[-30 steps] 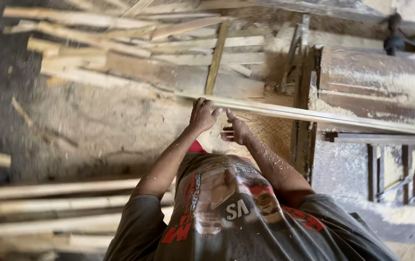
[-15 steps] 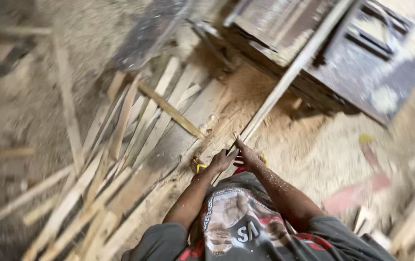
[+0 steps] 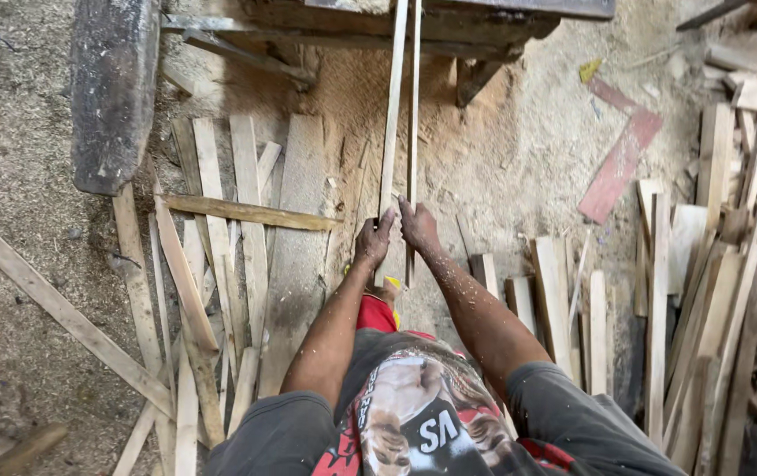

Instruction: The person handles long thin wooden strips in a woodworking workshop, picking them up from piles on the ground, aligning and stacking them, and moving them toward a machine area. They repeatedly gather strips one at a time and place them into organized stacks.

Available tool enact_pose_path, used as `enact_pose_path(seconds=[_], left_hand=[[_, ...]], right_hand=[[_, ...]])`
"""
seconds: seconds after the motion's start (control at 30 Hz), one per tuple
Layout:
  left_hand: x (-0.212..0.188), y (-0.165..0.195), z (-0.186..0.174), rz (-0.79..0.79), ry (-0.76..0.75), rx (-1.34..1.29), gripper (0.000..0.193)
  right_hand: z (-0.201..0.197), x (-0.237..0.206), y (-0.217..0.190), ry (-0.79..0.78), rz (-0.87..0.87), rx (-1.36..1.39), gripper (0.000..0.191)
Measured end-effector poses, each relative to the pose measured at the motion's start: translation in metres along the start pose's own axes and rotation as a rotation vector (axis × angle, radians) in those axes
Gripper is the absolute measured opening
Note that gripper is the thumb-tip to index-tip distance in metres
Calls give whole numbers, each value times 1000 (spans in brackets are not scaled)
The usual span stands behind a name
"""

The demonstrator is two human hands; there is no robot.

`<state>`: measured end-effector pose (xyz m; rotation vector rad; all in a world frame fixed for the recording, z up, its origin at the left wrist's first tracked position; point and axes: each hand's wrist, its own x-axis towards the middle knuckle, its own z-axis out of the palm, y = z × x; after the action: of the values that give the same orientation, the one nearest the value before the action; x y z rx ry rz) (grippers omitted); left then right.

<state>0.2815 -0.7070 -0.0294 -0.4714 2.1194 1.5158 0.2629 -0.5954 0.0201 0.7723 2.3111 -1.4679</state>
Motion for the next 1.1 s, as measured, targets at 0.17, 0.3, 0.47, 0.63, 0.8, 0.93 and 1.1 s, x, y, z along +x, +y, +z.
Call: enact_pose_path(seconds=[0.17,0.3,0.47,0.63,0.8,0.93,1.1], left_hand=[[-11,0,-1,-1,15,40,78],[-26,-3,-4,4,9,-5,84],[-40,-9,-8,2,0,4,87],[-48,-20,-9,55,19,105,89],[-58,-31,-9,37,1,114,89],[-67,-38,-7,42,5,102,90],[-77,-46,-6,20,5,121,93]], right_hand=[[5,-11,9,93,-127,-223,64],[9,-19,13,154,-160,-339,66],[10,-32,18,93,-102,-261,65],[10,-47,22,103,-99,-225,62],[10,-63,28,61,-43,-45,54],[12,-73,35,59,-59,-19,51],[12,-82,45,40,-42,31,49]])
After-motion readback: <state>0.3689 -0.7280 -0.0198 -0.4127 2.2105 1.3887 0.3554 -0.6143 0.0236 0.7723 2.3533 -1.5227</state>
